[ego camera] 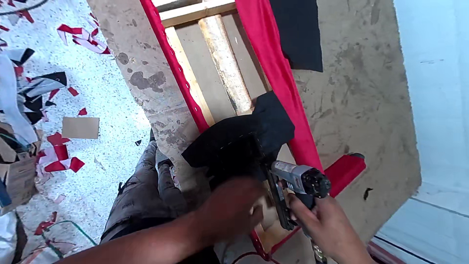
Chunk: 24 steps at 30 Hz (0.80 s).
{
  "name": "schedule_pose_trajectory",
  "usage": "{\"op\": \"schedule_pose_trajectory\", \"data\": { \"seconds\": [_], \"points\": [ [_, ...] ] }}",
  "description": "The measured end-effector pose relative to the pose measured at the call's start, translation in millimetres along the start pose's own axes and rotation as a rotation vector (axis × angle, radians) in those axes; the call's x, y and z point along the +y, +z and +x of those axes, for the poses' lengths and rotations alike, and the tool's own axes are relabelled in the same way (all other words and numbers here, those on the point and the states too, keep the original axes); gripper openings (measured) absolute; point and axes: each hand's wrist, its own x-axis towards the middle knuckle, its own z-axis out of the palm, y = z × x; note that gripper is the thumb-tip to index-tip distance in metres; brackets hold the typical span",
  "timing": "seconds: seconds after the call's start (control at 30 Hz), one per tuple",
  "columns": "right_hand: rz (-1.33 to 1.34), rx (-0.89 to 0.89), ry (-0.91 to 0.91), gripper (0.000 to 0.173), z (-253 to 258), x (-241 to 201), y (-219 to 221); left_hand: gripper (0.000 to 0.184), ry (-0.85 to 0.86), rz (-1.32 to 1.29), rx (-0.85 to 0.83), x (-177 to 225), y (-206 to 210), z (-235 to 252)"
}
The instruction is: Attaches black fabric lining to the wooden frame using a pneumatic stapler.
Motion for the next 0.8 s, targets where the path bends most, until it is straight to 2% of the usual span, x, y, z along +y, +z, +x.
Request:
{"op": "schedule_pose_trajectory", "data": {
  "seconds": [0.03,0.1,0.2,0.33,0.47,0.6,0.67,0.8],
  "points": [
    [0.044,0.023,0.041,0.031,-7,3,0,0.035,-0.078,-0.016,0.051,3,-10,13],
    [0.129,0.068,0.127,0.032,-22,5,-1,0.036,-0.208,0.002,-0.058,2,-9,36],
    [0.218,0.075,0.186,0.034,-38,2,-6,0.032,-0.23,0.024,-0.215,5,6,46],
    [0.293,0.093,0.199,0.031,-55,6,0,0.037,-0.245,0.013,-0.234,9,7,46],
    [0.305,0.117,0.172,0.03,-53,8,5,0.043,-0.206,0.132,-0.215,8,26,43],
    [0.205,0.131,0.069,0.031,-37,15,4,0.065,-0.081,0.34,-0.16,3,46,20],
    [0.153,0.125,0.009,0.03,-25,15,4,0.066,0.009,0.476,-0.091,-7,60,6],
    [0.062,0.08,-0.081,0.029,-6,12,8,0.062,0.062,0.628,-0.077,-15,70,-11]
  ]
}}
